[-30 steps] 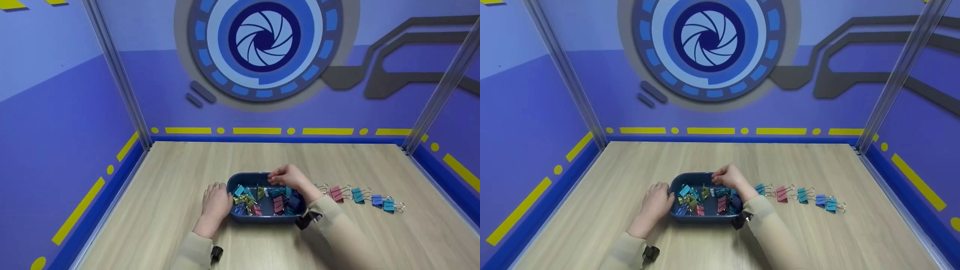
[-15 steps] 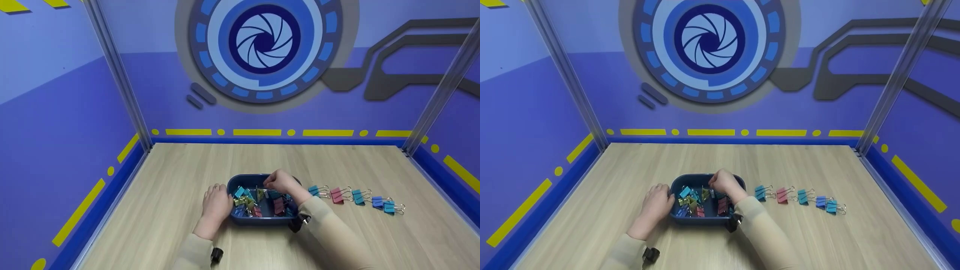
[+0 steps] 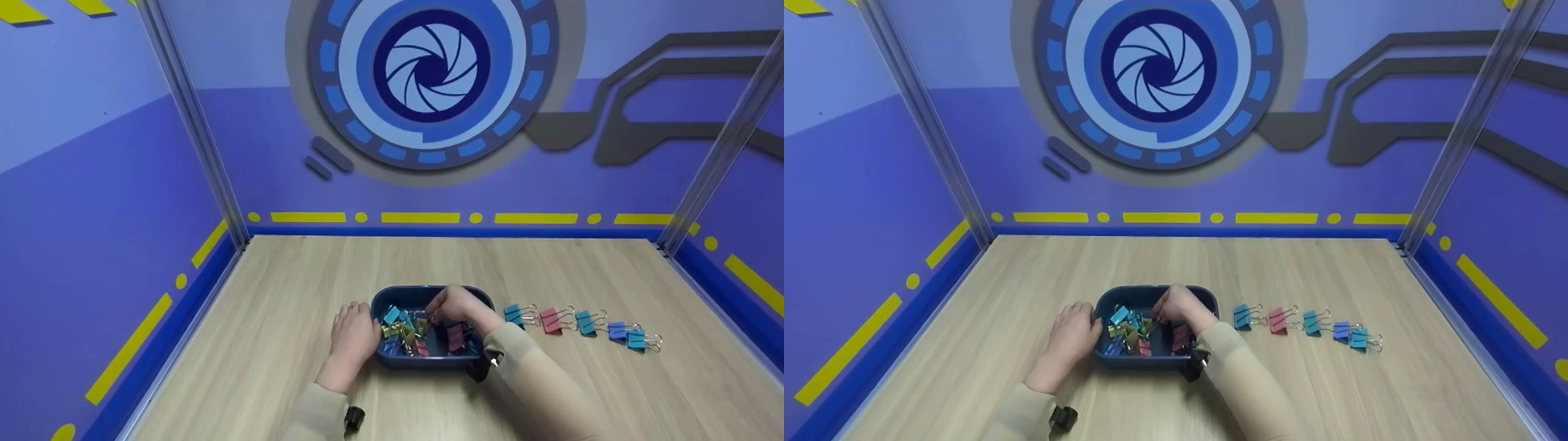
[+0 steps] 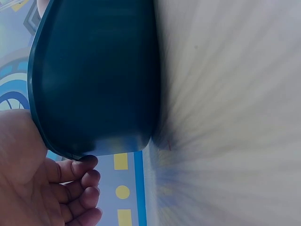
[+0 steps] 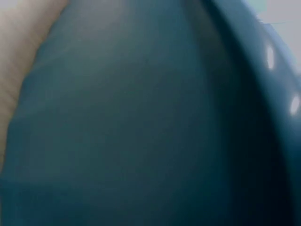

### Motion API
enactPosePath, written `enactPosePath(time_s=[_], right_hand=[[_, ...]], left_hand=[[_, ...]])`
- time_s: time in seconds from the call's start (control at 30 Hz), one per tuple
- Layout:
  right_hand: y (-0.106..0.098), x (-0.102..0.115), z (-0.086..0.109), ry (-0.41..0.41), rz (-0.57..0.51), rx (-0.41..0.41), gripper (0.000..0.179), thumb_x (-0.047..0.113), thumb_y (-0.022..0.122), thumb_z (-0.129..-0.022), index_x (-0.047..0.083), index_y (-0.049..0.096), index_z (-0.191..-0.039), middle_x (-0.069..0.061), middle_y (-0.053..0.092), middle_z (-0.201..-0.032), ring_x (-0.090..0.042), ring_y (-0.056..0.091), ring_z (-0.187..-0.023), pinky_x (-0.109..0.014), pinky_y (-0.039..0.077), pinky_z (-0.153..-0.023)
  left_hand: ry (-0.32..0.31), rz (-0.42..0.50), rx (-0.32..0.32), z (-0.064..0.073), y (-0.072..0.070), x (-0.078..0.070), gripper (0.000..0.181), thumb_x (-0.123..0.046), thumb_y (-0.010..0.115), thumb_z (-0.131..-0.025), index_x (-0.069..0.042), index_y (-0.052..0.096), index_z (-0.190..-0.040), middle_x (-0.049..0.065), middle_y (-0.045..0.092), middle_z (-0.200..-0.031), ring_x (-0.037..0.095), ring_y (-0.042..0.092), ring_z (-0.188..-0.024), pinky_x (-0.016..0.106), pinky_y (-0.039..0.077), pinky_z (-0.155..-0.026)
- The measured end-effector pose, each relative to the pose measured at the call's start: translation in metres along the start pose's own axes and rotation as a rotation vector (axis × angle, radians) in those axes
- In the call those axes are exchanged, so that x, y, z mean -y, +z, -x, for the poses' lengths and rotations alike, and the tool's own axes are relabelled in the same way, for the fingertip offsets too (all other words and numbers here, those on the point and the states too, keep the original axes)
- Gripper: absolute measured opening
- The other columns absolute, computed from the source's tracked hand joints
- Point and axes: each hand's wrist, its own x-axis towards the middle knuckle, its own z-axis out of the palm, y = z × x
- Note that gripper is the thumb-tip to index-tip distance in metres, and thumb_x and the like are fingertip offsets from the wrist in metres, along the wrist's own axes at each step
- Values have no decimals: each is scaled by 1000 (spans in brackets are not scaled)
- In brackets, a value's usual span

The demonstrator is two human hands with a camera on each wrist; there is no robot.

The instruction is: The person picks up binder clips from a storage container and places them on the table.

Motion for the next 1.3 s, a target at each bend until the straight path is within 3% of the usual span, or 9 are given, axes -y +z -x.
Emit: enactPosePath(time_s=[0.3, 0.5, 0.67, 0.9, 1.3], right_hand=[[-4, -5, 2, -60, 5, 46, 17, 1, 81, -81, 13, 83, -93, -3, 81, -92, -12, 73, -85, -37, 60, -84], [-6, -8, 3, -127, 6, 69, 10, 8, 82, -83, 10, 83, -93, -6, 80, -88, -11, 74, -82, -35, 60, -82], [-4, -8, 3, -81, -104, 87, 8, 4, 78, -87, 3, 82, -93, -12, 80, -88, -15, 77, -77, -33, 62, -77], [-3, -9, 1, -20, -225, 79, 11, -1, 72, -90, -1, 79, -99, -16, 79, -92, -16, 77, -76, -35, 62, -80], [-13, -10, 5, 2, -425, 19, 15, -2, 69, -92, -9, 75, -104, -16, 79, -93, -13, 75, -75, -40, 61, -86]], left_hand=[[0, 11, -7, 0, 0, 0, 31, -21, 66, -94, 4, 66, -112, 20, 67, -110, 37, 60, -109, 50, 47, -93], [8, 3, -14, 1, 0, 0, 32, -20, 67, -94, 5, 66, -114, 21, 67, -111, 37, 60, -110, 50, 47, -94], [7, 3, -8, 1, 0, 0, 32, -20, 66, -94, 5, 66, -114, 21, 67, -111, 37, 60, -109, 50, 48, -93], [6, 5, -9, 0, 0, 0, 30, -20, 66, -93, 5, 66, -111, 20, 67, -107, 37, 60, -106, 50, 48, -91], [8, 2, -22, 0, 1, 0, 29, -21, 67, -94, 4, 67, -109, 19, 68, -106, 37, 61, -106, 50, 48, -91]])
